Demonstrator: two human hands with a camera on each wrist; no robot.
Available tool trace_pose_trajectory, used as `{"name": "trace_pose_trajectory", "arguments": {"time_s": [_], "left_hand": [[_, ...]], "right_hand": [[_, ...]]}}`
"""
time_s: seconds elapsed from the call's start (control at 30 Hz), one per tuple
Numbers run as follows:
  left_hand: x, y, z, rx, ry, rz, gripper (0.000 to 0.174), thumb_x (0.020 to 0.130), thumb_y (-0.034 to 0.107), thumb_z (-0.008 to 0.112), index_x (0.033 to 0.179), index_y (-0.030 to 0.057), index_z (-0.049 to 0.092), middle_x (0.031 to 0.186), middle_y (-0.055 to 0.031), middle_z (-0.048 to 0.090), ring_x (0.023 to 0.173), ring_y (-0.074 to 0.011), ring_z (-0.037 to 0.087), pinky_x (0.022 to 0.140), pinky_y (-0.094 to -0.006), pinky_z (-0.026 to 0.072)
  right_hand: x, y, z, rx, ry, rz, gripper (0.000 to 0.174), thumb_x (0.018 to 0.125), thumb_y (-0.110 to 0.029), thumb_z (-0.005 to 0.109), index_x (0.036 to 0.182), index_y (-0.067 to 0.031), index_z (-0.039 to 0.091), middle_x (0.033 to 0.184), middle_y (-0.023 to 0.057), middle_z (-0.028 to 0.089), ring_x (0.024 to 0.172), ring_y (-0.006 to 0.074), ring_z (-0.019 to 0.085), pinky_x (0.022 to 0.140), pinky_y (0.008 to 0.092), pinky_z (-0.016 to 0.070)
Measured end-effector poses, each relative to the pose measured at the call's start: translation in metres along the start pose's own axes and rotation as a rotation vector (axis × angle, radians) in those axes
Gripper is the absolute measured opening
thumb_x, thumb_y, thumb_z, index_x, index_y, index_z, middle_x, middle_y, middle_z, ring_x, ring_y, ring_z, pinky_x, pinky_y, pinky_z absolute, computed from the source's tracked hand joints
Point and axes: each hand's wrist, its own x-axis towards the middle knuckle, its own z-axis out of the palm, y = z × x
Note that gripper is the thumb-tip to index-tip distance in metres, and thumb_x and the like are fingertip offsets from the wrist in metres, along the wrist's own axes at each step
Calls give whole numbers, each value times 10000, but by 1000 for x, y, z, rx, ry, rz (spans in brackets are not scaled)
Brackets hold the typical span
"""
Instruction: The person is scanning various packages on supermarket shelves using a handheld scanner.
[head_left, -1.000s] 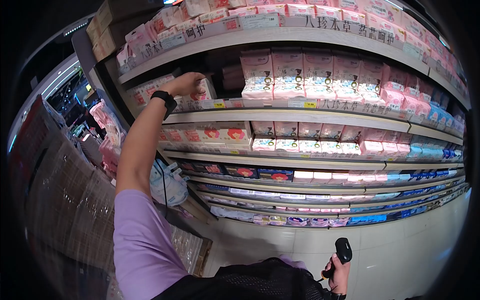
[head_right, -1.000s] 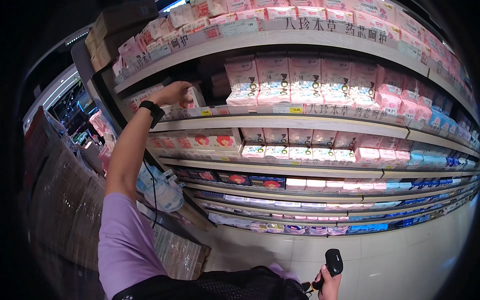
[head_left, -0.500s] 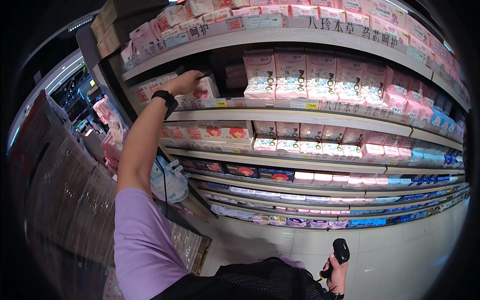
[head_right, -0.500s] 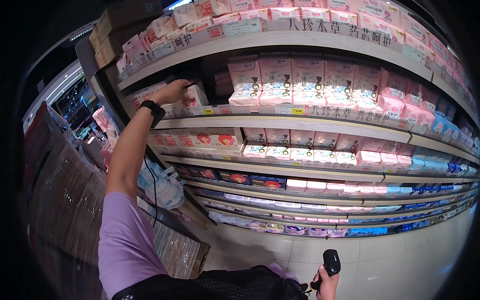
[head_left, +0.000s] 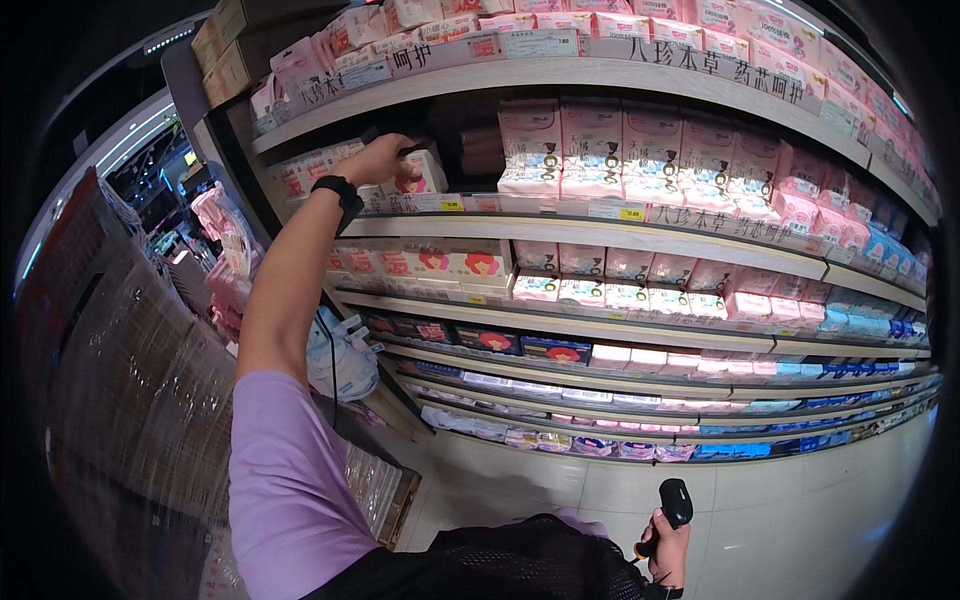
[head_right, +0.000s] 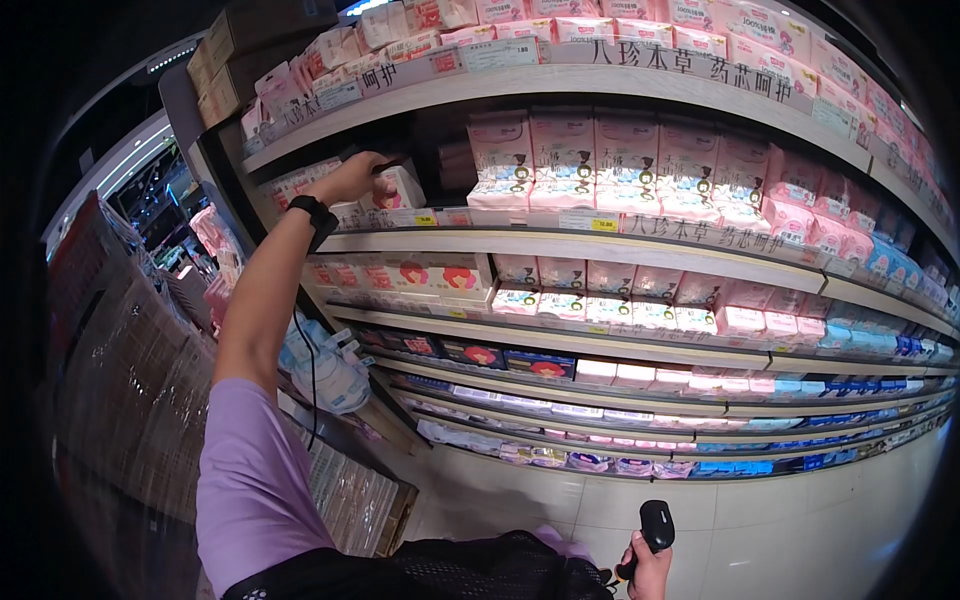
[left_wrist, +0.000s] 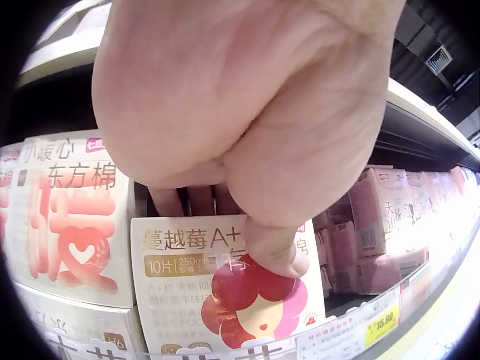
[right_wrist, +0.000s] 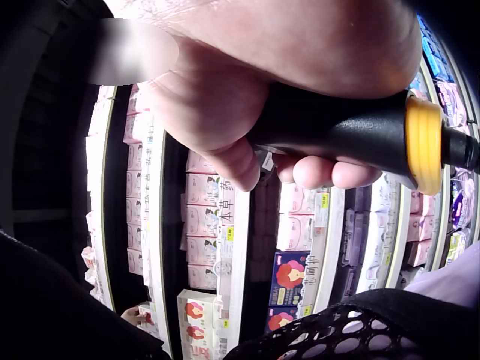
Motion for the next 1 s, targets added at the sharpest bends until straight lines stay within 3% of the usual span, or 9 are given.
{"name": "trace_pose_trajectory", "arguments": {"time_s": [0.3, 0.37, 0.5, 0.67, 1.0], "left_hand": [[-4, 9, -5, 27, -66, -26, 536, 971, 144, 829, 1382, -139, 631, 1151, -236, 797, 1072, -304, 778, 947, -392, 583], [-7, 8, 0, 170, 59, 28, 549, 974, 174, 831, 1385, -133, 635, 1177, -231, 791, 1093, -310, 773, 958, -390, 581], [-5, 2, -4, 122, -2, 26, 553, 977, 187, 831, 1387, -129, 637, 1176, -225, 789, 1091, -297, 771, 971, -389, 584], [-10, 12, -11, -55, -165, -20, 524, 1007, 155, 796, 1413, -123, 618, 1126, -197, 796, 1022, -248, 772, 954, -372, 587], [-6, -6, -3, 14, -60, 43, 562, 1041, 134, 757, 1483, -136, 541, 1065, -164, 793, 889, -174, 776, 838, -337, 615]], "right_hand": [[-2, 4, 3, 6, 16, 0, 110, 1022, -125, 714, 1001, -52, 634, 722, 6, 594, 551, 141, 601, 527, 317, 496], [-2, 6, 2, -1, 12, 6, 112, 1022, -124, 715, 991, -54, 634, 717, 6, 594, 547, 141, 599, 524, 316, 495], [0, 8, 0, -1, 1, 6, 118, 1023, -128, 715, 982, -54, 632, 715, 6, 596, 545, 141, 599, 523, 314, 493], [-1, 6, 2, 0, 19, 10, 121, 1024, -132, 719, 995, -53, 633, 703, 6, 594, 541, 140, 597, 519, 313, 491], [0, 10, -2, -14, 8, 6, 120, 1025, -127, 718, 1010, -50, 628, 701, 12, 598, 540, 138, 599, 509, 306, 486]]}}
